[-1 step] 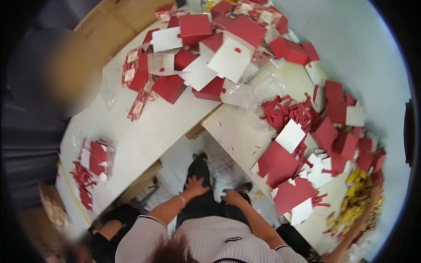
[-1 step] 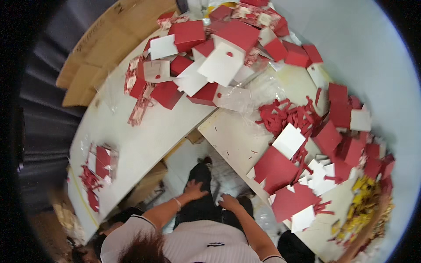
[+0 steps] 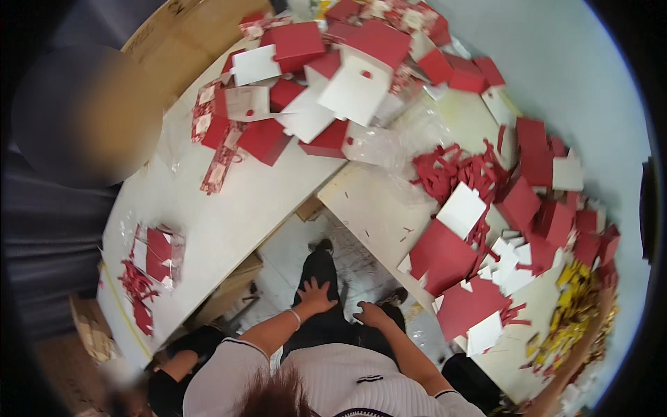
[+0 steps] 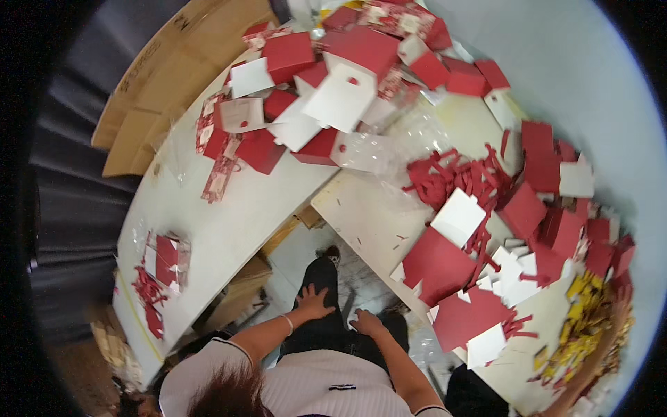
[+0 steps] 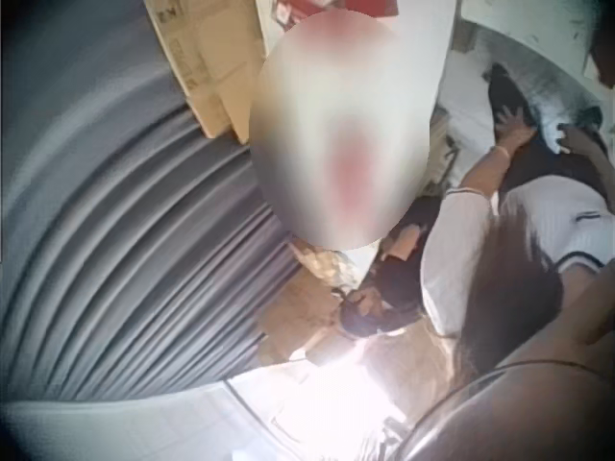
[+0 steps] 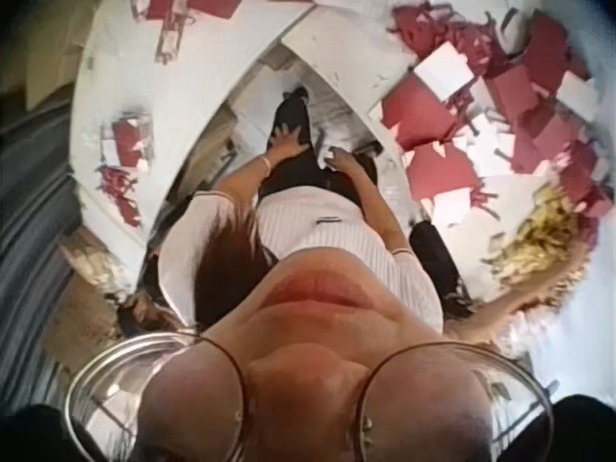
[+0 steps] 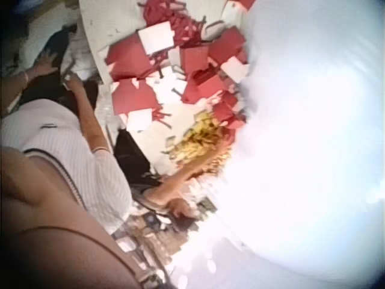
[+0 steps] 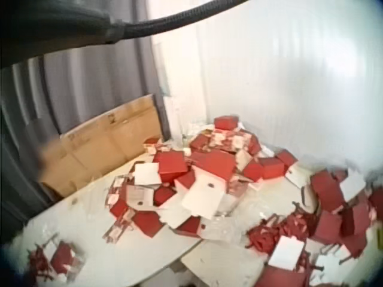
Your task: The person assembles small red paper boxes by folding flat pieces into shape, inserting a decorative insert, and attaching a red ribbon. They repeat this process for multiple units at a cluttered work table.
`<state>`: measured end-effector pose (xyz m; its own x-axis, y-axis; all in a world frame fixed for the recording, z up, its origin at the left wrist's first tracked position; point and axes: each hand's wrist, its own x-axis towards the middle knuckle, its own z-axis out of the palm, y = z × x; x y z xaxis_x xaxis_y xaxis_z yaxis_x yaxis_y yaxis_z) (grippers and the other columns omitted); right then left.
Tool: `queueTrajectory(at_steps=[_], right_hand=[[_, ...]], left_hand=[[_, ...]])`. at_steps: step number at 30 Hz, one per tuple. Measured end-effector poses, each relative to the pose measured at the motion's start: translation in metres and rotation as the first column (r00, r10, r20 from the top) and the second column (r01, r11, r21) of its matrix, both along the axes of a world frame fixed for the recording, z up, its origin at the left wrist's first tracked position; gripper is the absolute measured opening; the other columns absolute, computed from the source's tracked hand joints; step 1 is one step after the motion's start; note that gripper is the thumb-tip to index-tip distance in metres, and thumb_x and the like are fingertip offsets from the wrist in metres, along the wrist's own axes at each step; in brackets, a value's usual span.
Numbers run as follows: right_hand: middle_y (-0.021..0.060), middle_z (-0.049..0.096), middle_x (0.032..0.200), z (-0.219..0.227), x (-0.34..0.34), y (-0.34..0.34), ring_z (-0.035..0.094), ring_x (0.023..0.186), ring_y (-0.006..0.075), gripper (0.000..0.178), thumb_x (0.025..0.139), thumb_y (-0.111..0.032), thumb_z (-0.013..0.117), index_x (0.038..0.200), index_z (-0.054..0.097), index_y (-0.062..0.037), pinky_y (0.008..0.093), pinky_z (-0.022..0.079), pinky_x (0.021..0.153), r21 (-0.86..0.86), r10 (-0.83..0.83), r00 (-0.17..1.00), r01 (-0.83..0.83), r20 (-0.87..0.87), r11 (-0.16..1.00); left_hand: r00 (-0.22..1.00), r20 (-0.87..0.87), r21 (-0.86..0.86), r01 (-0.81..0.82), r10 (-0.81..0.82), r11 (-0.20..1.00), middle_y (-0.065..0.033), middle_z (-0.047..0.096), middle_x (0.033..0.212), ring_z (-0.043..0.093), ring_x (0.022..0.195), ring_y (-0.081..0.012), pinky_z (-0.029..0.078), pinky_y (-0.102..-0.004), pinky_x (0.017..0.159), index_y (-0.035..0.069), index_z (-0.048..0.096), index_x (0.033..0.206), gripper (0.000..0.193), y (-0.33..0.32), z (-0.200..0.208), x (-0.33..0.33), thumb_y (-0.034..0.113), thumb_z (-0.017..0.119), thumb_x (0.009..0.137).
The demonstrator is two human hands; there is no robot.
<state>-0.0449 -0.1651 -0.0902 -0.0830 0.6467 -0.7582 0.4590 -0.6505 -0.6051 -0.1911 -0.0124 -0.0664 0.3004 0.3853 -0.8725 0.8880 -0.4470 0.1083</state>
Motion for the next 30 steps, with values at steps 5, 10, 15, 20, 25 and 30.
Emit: queueTrajectory(at_steps=[5, 10, 15, 20, 25, 30], right_hand=[[0.0188, 0.040, 0.130, -0.217, -0.127, -0.108, 0.041, 0.115, 0.0389, 0.081, 0.067, -0.037, 0.065, 0.133, 0.027, -0.0092, 0.0473, 0.038, 0.092, -0.212, 0.178, 0.966, -0.217, -0.190, 0.953], [0.0283, 0.036, 0.128, -0.248, -0.163, -0.086, 0.040, 0.117, 0.0391, 0.113, 0.054, -0.048, 0.075, 0.136, 0.013, -0.0018, 0.0455, 0.037, 0.095, -0.409, 0.029, 0.968, -0.133, -0.250, 0.903], [0.0292, 0.045, 0.117, -0.251, -0.169, -0.110, 0.047, 0.109, 0.0399, 0.123, 0.037, -0.030, 0.087, 0.129, 0.015, 0.0068, 0.0432, 0.041, 0.091, -0.466, -0.440, 0.854, 0.281, -0.278, 0.839], [0.0257, 0.054, 0.109, -0.223, -0.099, -0.065, 0.053, 0.104, 0.0349, 0.092, 0.045, -0.028, 0.080, 0.118, 0.036, 0.0087, 0.0402, 0.045, 0.083, -0.269, -0.369, 0.897, 0.304, -0.241, 0.914], [0.0245, 0.053, 0.110, -0.208, -0.003, -0.043, 0.052, 0.105, 0.0315, 0.087, 0.055, -0.030, 0.072, 0.123, 0.031, 0.0073, 0.0380, 0.045, 0.083, -0.178, -0.299, 0.939, 0.269, -0.172, 0.947], [0.0223, 0.049, 0.115, -0.218, 0.073, -0.055, 0.049, 0.107, 0.0291, 0.078, 0.065, -0.029, 0.062, 0.128, 0.028, 0.0046, 0.0367, 0.043, 0.085, -0.171, -0.275, 0.951, 0.250, -0.142, 0.953]], left_hand=[[0.915, -0.147, 0.122, 0.393, -0.375, 0.911, -0.0255, 0.008, 0.140, 0.008, 0.127, -0.0482, 0.015, -0.0650, 0.095, 0.020, 0.031, 0.134, 0.076, -0.021, -0.043, 0.000, 0.052, 0.058, 0.071], [0.891, -0.068, 0.275, 0.450, -0.449, 0.850, -0.0275, 0.014, 0.138, 0.012, 0.126, -0.0472, 0.012, -0.0604, 0.099, 0.017, 0.034, 0.131, 0.072, 0.004, -0.061, 0.013, 0.049, 0.057, 0.071], [0.875, -0.129, 0.329, 0.481, -0.466, 0.812, -0.0267, 0.013, 0.138, 0.010, 0.127, -0.0459, 0.011, -0.0605, 0.099, 0.018, 0.033, 0.132, 0.074, -0.008, -0.071, 0.020, 0.048, 0.059, 0.069], [0.867, -0.102, 0.393, 0.486, -0.489, 0.781, -0.0266, 0.017, 0.137, 0.015, 0.127, -0.0439, 0.015, -0.0574, 0.100, 0.012, 0.035, 0.130, 0.073, 0.001, -0.086, 0.055, 0.045, 0.058, 0.070], [0.899, 0.093, 0.518, 0.324, -0.429, 0.792, -0.0256, 0.019, 0.138, 0.017, 0.127, -0.0439, 0.015, -0.0603, 0.098, 0.013, 0.034, 0.132, 0.075, 0.009, -0.111, 0.074, 0.048, 0.056, 0.070], [0.890, 0.353, 0.470, 0.099, -0.290, 0.877, -0.0250, 0.027, 0.132, 0.020, 0.123, -0.0448, 0.018, -0.0604, 0.095, 0.011, 0.048, 0.121, 0.059, 0.023, -0.158, 0.123, 0.043, 0.056, 0.072]])
